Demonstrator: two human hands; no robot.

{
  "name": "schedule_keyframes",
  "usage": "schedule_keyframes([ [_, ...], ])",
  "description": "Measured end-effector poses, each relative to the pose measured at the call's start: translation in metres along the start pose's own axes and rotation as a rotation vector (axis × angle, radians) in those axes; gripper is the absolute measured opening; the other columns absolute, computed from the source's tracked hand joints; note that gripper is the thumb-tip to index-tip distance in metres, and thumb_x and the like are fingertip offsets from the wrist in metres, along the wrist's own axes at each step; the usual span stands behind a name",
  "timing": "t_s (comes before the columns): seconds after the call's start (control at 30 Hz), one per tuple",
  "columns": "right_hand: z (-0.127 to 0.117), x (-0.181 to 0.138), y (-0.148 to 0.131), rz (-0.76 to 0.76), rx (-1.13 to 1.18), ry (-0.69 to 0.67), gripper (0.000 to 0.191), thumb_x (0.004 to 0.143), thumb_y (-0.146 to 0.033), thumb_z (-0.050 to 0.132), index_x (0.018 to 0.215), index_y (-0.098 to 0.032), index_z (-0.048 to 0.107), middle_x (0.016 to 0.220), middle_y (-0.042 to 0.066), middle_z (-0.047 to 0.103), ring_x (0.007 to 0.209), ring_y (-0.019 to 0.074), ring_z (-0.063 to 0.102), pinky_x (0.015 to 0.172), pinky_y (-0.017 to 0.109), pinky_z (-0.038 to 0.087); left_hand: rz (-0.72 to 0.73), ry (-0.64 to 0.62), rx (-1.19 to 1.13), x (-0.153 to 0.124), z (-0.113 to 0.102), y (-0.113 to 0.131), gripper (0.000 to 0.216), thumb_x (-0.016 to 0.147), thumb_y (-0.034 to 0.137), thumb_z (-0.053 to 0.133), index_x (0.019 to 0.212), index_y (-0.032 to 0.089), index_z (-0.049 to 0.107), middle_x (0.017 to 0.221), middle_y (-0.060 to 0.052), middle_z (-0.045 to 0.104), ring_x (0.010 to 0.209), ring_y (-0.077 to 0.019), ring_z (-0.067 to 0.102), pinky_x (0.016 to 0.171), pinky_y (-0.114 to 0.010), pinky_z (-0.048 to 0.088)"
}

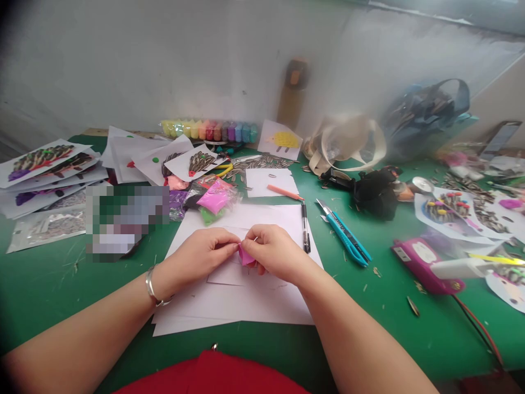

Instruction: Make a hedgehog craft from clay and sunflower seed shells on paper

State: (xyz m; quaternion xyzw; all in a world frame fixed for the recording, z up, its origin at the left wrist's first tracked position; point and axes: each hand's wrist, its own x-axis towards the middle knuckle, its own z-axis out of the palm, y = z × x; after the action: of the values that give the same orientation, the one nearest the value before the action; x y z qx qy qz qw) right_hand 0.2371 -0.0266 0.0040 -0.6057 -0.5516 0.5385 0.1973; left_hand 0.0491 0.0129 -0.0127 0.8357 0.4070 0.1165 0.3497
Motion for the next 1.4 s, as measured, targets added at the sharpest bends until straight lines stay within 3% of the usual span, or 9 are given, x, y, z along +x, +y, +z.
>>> schedule_keyframes([
  [0.23,0.0007,0.0006,0.0006,0.013,-0.266,0.126,0.016,0.083,-0.026,0.049,0.074,-0.020,0.060,0.059,-0.002,0.061,0.050,0.0109,0.054,0.048,0.022,0.037,-0.013,0.028,0.062,-0.0011,0.0002,0.0024,0.024,0.091,0.023,0.049,0.088,0.022,0.073,0.091,0.001,0.075,0.085,-0.0178,0.066,0.073,-0.026,0.045],
  [0.5,0.0009,0.0024,0.0040,0.009,-0.429,0.176,0.020,0.084,-0.027,0.048,0.067,-0.020,0.058,0.057,-0.001,0.059,0.053,0.0117,0.048,0.050,0.023,0.031,-0.005,0.029,0.075,0.0002,0.0012,0.0019,0.024,0.091,0.024,0.048,0.084,0.022,0.071,0.089,0.001,0.074,0.084,-0.0174,0.065,0.072,-0.026,0.044],
  [0.87,0.0001,0.0034,0.0050,-0.004,-0.606,0.199,0.020,0.084,-0.028,0.048,0.067,-0.022,0.058,0.067,0.000,0.063,0.059,0.0134,0.046,0.052,0.025,0.026,0.005,0.030,0.063,-0.0016,-0.0018,0.0011,0.024,0.092,0.023,0.050,0.096,0.022,0.074,0.100,0.000,0.076,0.091,-0.0182,0.068,0.080,-0.027,0.048],
  [1.07,-0.0003,0.0027,0.0048,-0.004,-0.620,0.200,0.022,0.085,-0.028,0.049,0.065,-0.022,0.055,0.067,0.000,0.062,0.059,0.0136,0.047,0.052,0.025,0.025,0.113,-0.015,0.098,-0.0051,-0.0043,-0.0038,0.030,0.093,0.017,0.048,0.108,0.024,0.072,0.106,-0.001,0.074,0.097,-0.0184,0.066,0.087,-0.028,0.049],
  [1.23,0.0000,0.0031,0.0044,-0.016,-0.636,0.197,0.023,0.085,-0.029,0.049,0.064,-0.022,0.053,0.066,0.001,0.062,0.061,0.0142,0.047,0.052,0.025,0.025,0.204,-0.107,0.183,-0.0056,-0.0071,-0.0018,0.029,0.094,0.015,0.047,0.104,0.022,0.073,0.100,-0.004,0.071,0.095,-0.0183,0.063,0.084,-0.027,0.048],
  [1.4,0.0000,0.0041,0.0058,-0.024,-0.663,0.197,0.025,0.086,-0.029,0.047,0.063,-0.021,0.053,0.067,0.001,0.062,0.061,0.0144,0.047,0.052,0.026,0.024,0.253,-0.114,0.275,-0.0064,-0.0060,0.0006,0.027,0.092,0.012,0.047,0.094,0.019,0.073,0.092,-0.006,0.065,0.084,-0.0175,0.060,0.076,-0.027,0.046],
])
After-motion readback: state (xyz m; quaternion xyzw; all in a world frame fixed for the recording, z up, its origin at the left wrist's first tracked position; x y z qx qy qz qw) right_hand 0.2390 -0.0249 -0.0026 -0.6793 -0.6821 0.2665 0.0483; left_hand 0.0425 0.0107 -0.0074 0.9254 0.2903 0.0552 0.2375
